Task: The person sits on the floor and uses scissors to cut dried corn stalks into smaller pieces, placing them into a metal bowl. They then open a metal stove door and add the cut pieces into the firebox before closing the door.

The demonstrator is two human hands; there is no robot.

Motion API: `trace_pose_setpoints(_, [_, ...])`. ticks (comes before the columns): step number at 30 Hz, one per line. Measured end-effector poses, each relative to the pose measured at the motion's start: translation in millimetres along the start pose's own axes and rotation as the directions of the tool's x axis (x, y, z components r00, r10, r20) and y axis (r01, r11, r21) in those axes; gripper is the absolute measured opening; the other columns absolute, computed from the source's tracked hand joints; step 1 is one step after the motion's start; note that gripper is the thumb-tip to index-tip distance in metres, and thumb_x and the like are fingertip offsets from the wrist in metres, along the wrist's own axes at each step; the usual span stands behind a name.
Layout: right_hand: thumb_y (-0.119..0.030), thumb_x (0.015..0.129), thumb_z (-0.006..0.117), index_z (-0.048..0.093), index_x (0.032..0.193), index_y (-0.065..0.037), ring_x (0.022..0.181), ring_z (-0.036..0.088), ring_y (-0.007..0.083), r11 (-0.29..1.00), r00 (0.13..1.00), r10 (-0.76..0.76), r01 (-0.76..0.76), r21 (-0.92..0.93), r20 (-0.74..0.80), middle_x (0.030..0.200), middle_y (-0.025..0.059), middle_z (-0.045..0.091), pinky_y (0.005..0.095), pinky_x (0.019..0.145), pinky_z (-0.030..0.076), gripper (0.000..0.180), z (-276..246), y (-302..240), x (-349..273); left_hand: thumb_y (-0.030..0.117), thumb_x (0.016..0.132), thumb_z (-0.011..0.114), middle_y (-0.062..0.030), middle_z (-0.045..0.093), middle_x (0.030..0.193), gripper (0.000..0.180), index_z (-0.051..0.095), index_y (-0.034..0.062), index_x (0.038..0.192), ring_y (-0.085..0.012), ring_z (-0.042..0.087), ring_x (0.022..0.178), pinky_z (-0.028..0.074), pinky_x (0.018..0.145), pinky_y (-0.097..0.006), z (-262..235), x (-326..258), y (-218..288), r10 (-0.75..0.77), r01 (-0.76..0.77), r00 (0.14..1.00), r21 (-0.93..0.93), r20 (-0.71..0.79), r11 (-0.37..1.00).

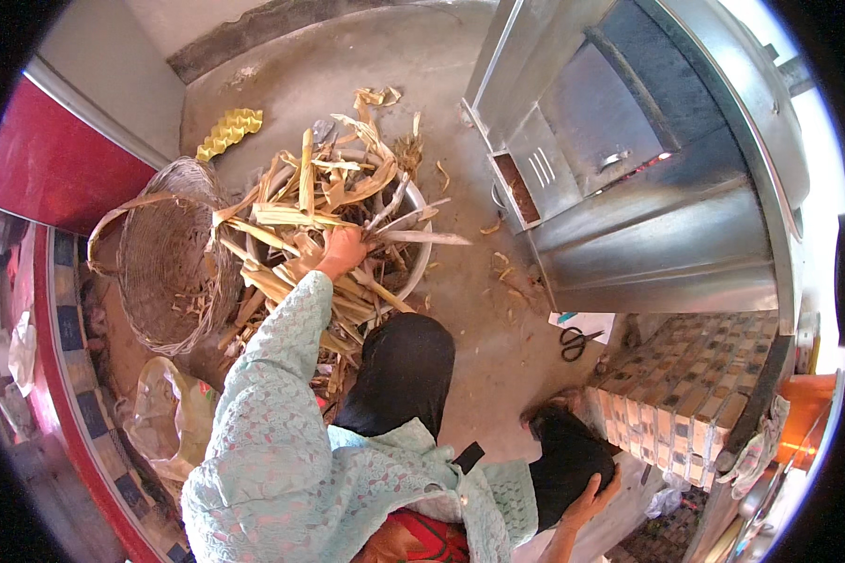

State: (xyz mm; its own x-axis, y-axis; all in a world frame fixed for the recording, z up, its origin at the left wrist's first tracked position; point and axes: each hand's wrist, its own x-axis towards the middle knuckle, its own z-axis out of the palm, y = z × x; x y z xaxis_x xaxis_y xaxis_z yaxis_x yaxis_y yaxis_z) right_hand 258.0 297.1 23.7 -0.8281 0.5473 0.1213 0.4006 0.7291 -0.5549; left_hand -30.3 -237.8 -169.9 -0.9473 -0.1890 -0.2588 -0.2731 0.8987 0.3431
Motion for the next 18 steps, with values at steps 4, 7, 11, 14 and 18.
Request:
trace_pose_setpoints(4, [-0.031,0.092,0.049,0.04,0.129,0.001,0.121,0.038,0.0308,1.0,1.0,-0.01,0.01,0.022,-0.001,0.131,0.0169,0.041,0.0414,0.104,0.026,0.05,2,1,2,0.042,0.079,0.062,-0.015,0.065,0.097,0.044,0.061,0.0046,0.101,-0.0324,0.059,0.099,0.032,0.094,-0.047,-15,2,10,-0.124,0.114,0.985,0.087,0.119,0.99])
trace_pose_setpoints(7, [-0.03,0.092,0.049,0.041,0.128,0.002,0.121,0.038,0.0308,0.999,0.999,-0.036,0.036,-0.012,0.002,0.13,0.0168,0.042,0.0409,0.104,0.025,0.049,2,3,3,0.038,0.076,0.066,-0.018,0.063,0.101,0.043,0.061,0.0015,0.098,-0.0322,0.06,0.097,0.039,0.09,-0.047,-8,16,3,-0.145,0.129,0.988,0.223,0.055,0.966])
trace_pose_setpoints(11, [-0.029,0.091,0.05,0.04,0.129,0.002,0.121,0.038,0.0304,0.999,0.999,-0.035,0.035,0.016,-0.009,0.131,0.0167,0.042,0.0406,0.104,0.025,0.049,1,-1,-1,0.036,0.077,0.066,-0.0183,0.064,0.098,0.043,0.061,-0.002,0.096,-0.0302,0.062,0.094,0.049,0.079,-0.041,-19,16,6,-0.099,0.084,0.993,0.197,0.069,0.977])
trace_pose_setpoints(14, [-0.029,0.092,0.05,0.04,0.129,0.001,0.121,0.038,0.0299,0.998,1.0,0.003,-0.002,0.055,-0.011,0.131,0.0165,0.042,0.0402,0.104,0.025,0.049,0,-5,0,0.033,0.075,0.068,-0.0164,0.064,0.091,0.044,0.06,-0.0045,0.098,-0.0285,0.062,0.084,0.048,0.074,-0.038,-20,19,-13,-0.028,0.026,0.97,0.011,0.243,1.0])
trace_pose_setpoints(18, [-0.028,0.092,0.05,0.041,0.129,0.001,0.122,0.038,0.0295,1.0,1.0,0.001,-0.001,0.022,-0.02,0.132,0.0163,0.042,0.0396,0.105,0.025,0.049,-2,1,-2,0.026,0.073,0.072,-0.0135,0.065,0.089,0.044,0.061,-0.0063,0.101,-0.0221,0.059,0.08,0.044,0.074,-0.035,-31,4,-16,0.013,0.11,0.964,-0.443,0.266,0.89])
